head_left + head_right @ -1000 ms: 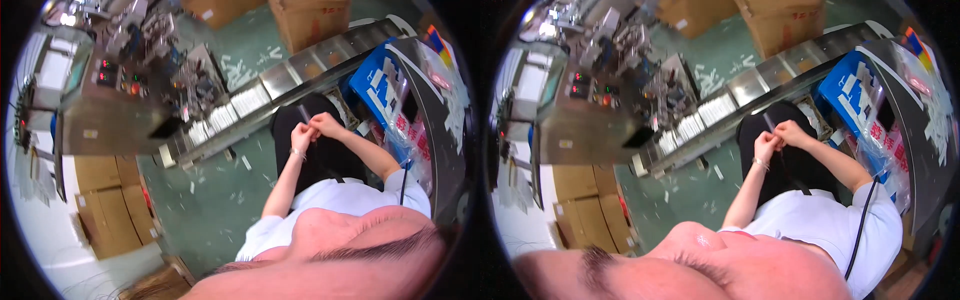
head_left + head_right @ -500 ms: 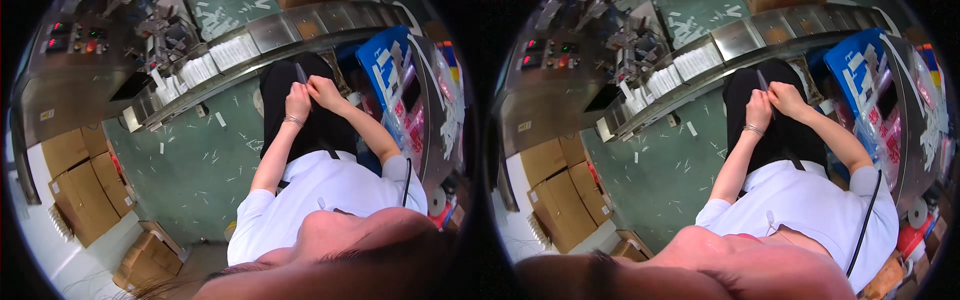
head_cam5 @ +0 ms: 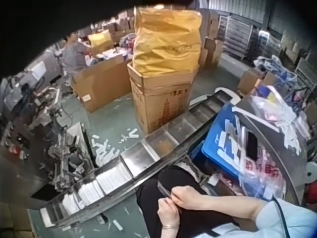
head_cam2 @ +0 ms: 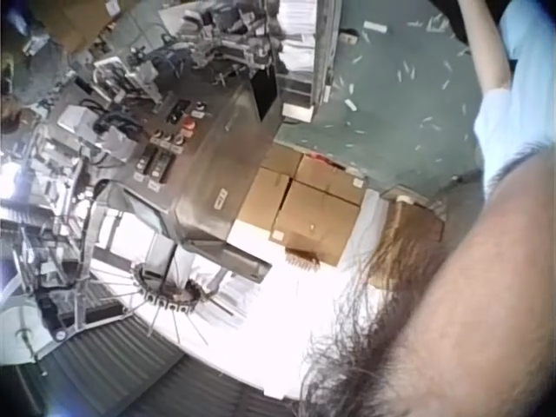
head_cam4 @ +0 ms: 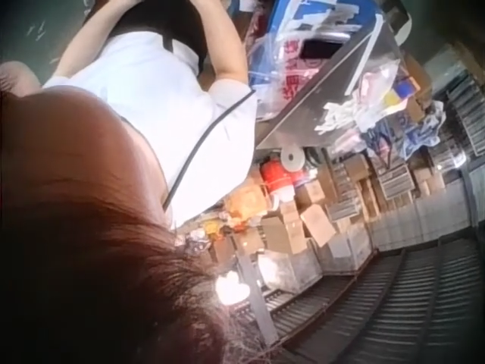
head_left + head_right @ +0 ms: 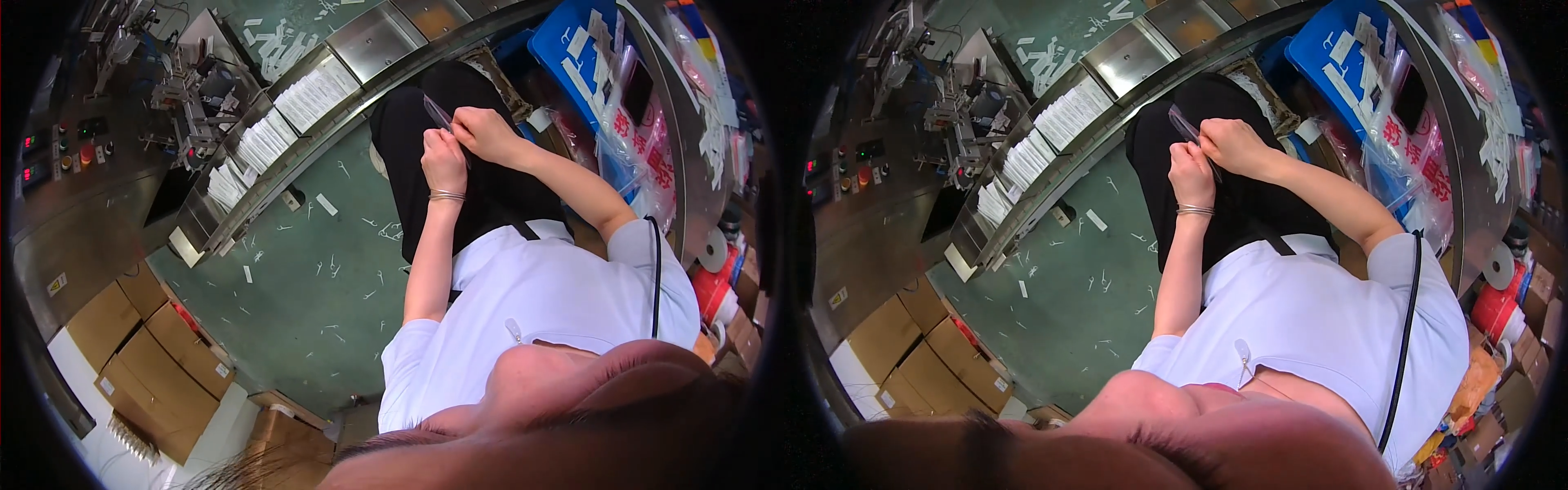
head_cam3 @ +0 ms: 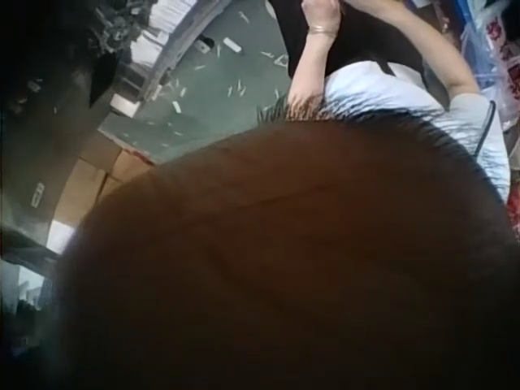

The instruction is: Placing small white circular products into individual plastic bags and then into a larger cardboard box.

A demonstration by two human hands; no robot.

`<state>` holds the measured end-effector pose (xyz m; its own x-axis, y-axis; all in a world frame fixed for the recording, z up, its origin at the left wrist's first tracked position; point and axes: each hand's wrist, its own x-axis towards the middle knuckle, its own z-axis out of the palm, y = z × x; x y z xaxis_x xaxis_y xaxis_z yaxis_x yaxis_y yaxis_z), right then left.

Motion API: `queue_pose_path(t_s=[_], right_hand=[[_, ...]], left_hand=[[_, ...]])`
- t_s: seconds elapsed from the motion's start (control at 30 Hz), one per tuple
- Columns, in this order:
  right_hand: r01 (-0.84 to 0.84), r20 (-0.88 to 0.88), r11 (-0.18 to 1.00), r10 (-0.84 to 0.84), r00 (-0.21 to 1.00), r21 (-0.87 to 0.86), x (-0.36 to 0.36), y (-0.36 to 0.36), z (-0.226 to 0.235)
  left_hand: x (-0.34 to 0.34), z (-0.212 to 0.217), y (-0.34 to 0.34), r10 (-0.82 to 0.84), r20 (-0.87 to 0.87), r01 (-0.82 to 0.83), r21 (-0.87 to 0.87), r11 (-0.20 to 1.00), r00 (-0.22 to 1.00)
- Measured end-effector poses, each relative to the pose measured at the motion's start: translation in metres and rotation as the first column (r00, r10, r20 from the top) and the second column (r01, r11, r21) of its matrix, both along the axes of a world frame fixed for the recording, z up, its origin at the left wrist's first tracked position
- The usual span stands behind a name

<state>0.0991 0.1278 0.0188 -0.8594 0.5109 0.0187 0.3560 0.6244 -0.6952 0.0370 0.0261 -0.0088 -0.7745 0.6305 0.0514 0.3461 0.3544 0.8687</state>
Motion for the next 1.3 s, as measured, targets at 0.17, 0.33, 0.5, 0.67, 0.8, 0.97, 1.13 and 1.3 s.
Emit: queue_pose_path(t_s=[0.17, 0.33, 0.5, 0.67, 0.8, 0.97, 1.13, 1.3], right_hand=[[-0.013, -0.022, 0.985, 0.009, 1.0, -0.173, 0.001, 0.006, 0.002], [-0.038, -0.018, 0.945, 0.034, 0.999, -0.326, 0.003, 0.011, 0.0], [0.013, -0.024, 0.984, -0.017, 1.0, -0.175, 0.002, -0.003, -0.003], [0.125, -0.073, 0.981, -0.115, 0.991, 0.151, 0.0, -0.001, -0.002], [0.118, -0.016, 0.983, -0.117, 0.993, 0.14, 0.013, 0.013, 0.012], [-0.133, -0.451, 0.99, 0.137, 0.882, 0.042, -0.004, -0.014, 0.029], [-0.169, -0.108, 0.957, 0.199, 0.974, 0.238, -0.008, -0.012, 0.015], [-0.4, 0.167, 0.866, 0.365, 0.916, 0.301, -0.009, 0.017, 0.037]], left_hand=[[-0.006, 0.011, -0.001, -0.042, 0.429, 0.036, 0.021, 0.999, 0.902], [-0.014, 0.008, 0.005, -0.107, 0.572, 0.148, -0.025, 0.989, 0.813], [-0.004, -0.001, 0.009, -0.071, -0.031, 0.071, -0.014, 0.997, 0.997], [-0.004, 0.0, 0.006, 0.042, -0.118, -0.055, -0.105, 0.993, 0.992], [-0.014, 0.008, 0.0, 0.076, -0.084, -0.085, -0.116, 0.99, 0.994], [-0.021, 0.007, -0.001, 0.025, 0.03, -0.021, -0.125, 0.992, 0.999], [-0.027, 0.007, -0.006, -0.079, -0.055, 0.076, -0.047, 0.996, 0.995], [-0.045, 0.008, -0.021, -0.047, -0.199, 0.0, -0.231, 0.973, 0.979]])
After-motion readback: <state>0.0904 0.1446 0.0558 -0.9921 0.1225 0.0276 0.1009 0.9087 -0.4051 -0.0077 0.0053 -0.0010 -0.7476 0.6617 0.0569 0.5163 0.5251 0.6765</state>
